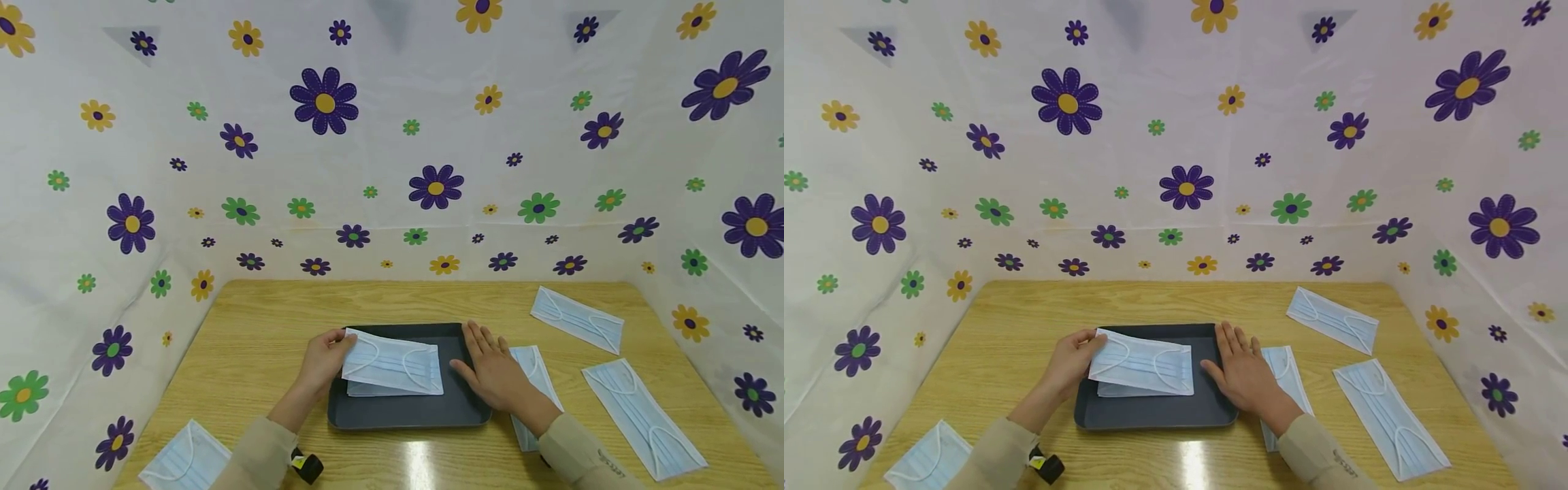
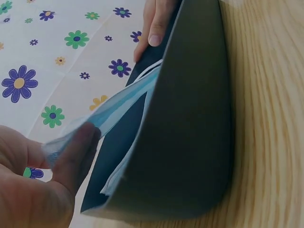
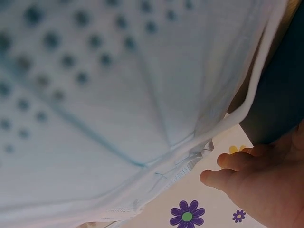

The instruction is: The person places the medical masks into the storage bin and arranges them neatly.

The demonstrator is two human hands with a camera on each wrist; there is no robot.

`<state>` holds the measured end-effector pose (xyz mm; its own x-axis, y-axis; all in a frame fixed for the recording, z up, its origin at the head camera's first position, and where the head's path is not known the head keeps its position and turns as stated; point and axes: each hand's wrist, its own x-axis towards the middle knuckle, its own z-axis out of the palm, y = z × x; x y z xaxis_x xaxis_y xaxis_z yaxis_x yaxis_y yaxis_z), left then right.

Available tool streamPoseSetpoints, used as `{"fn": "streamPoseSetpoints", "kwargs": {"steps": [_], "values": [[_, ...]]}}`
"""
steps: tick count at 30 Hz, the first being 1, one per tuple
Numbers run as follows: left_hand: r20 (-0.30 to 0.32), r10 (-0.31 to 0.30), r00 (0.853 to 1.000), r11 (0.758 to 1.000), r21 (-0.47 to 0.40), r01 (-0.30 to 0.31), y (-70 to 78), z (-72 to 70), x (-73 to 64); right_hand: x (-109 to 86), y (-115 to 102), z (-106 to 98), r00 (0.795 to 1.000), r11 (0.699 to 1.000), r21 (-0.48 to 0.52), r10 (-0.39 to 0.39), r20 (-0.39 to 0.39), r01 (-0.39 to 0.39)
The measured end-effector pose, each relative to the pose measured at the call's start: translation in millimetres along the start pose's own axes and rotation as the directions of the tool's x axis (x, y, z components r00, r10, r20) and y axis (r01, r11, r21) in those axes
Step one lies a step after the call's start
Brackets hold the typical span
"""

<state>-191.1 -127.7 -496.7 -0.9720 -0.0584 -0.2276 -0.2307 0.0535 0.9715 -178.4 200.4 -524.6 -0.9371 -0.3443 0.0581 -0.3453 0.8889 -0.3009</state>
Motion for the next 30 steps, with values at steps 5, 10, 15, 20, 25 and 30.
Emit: {"fn": "streamPoseSetpoints", "kwargs": {"steps": [5, 10, 15, 20, 25, 30], "values": [[0.041, -0.006, 0.999, 0.992, 0.127, 0.000, -0.4, -8.2, -1.7, 0.3, 0.6, -0.4, 1.000, 1.000, 0.011, 0.003, 0.004, -0.003], [0.080, 0.020, 0.997, 0.980, 0.195, -0.035, -3.8, -14.9, -1.7, 0.0, -0.1, -1.1, 1.000, 1.000, 0.013, 0.004, 0.008, -0.004], [0.101, 0.047, 0.994, 0.971, 0.228, -0.069, -5.6, -13.8, -0.7, -0.1, -0.3, 0.0, 1.000, 1.000, 0.011, 0.000, 0.008, 0.000], [0.095, 0.063, 0.993, 0.966, 0.244, -0.084, -6.1, -8.8, 0.0, 0.1, 0.3, 1.0, 1.000, 1.000, 0.011, -0.002, 0.011, 0.002], [0.077, 0.084, 0.993, 0.961, 0.258, -0.101, -4.3, -5.5, -1.0, 0.2, -0.2, 0.3, 1.000, 1.000, 0.008, -0.002, 0.014, 0.002], [0.089, 0.074, 0.993, 0.967, 0.238, -0.094, -3.4, -4.2, -1.0, -0.1, -1.2, -1.7, 1.000, 1.000, 0.014, 0.005, 0.020, -0.005]]}}
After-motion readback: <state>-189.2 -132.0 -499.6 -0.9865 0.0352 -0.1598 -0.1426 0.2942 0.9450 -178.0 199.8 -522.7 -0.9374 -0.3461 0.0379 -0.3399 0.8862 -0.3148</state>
